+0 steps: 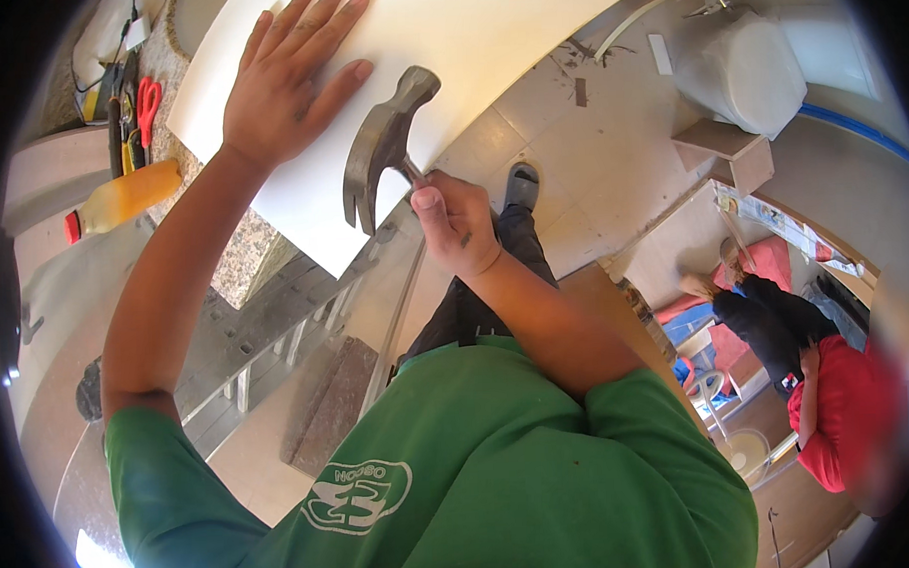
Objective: The person aligns a white cabinet door over a bathroom sink, uses a hammer to tap it into place, then uses a utility knife to trim a flexible edge strip. The person then fits the trimmed strip along the door edge and taps it with the hammer to secure it.
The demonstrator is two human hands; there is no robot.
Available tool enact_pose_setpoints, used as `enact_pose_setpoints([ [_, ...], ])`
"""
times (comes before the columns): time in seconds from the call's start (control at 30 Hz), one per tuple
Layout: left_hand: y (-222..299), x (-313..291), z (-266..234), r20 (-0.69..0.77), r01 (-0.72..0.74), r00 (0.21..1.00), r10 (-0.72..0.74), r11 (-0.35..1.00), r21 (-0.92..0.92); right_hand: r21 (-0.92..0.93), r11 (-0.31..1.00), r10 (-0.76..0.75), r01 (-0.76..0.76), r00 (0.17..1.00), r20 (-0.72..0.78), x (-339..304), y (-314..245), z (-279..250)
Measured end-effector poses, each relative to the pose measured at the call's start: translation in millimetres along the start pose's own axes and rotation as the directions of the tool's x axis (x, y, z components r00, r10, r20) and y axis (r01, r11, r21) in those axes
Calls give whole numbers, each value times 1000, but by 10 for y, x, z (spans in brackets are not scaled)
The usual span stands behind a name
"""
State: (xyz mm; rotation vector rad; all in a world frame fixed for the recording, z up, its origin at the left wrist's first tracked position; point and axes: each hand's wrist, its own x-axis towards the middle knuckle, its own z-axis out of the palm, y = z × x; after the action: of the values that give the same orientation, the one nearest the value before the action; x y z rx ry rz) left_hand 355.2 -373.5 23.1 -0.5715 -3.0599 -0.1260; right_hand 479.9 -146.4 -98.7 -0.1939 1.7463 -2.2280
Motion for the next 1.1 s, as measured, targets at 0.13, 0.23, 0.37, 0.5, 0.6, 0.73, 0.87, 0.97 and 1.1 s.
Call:
enact_pose_setpoints([
  [0.13,-1,4,26,4,9,1000,-9,1000,17,48,997,54,-56,998,40,-94,-60,130],
  [0.23,-8,12,43,10,9,1000,-10,1000,21,-142,989,-25,51,983,181,-215,-127,304],
  [0.37,-43,14,39,8,6,1000,-6,1000,17,-129,991,0,42,950,311,-296,-118,469],
  [0.5,-67,-3,51,-1,-10,1000,10,1000,-10,-243,952,-72,186,908,413,-297,-70,484],
  [0.6,-79,-10,61,-16,-18,1000,18,1000,-8,-247,938,-111,244,884,454,-308,-41,480],
  [0.73,-84,-16,65,-13,-12,1000,12,1000,-19,-210,954,-112,212,907,406,-283,24,499],
  [0.87,-83,-3,73,-6,4,1000,-4,1000,-14,-214,918,-225,335,882,414,-215,83,531],
  [0.97,-78,-10,82,-1,13,1000,-13,1000,-6,-251,890,-259,379,876,407,-183,71,506],
  [1.1,-77,-19,97,-4,22,1000,-22,1000,11,-205,947,-181,248,937,298,-171,30,434],
])
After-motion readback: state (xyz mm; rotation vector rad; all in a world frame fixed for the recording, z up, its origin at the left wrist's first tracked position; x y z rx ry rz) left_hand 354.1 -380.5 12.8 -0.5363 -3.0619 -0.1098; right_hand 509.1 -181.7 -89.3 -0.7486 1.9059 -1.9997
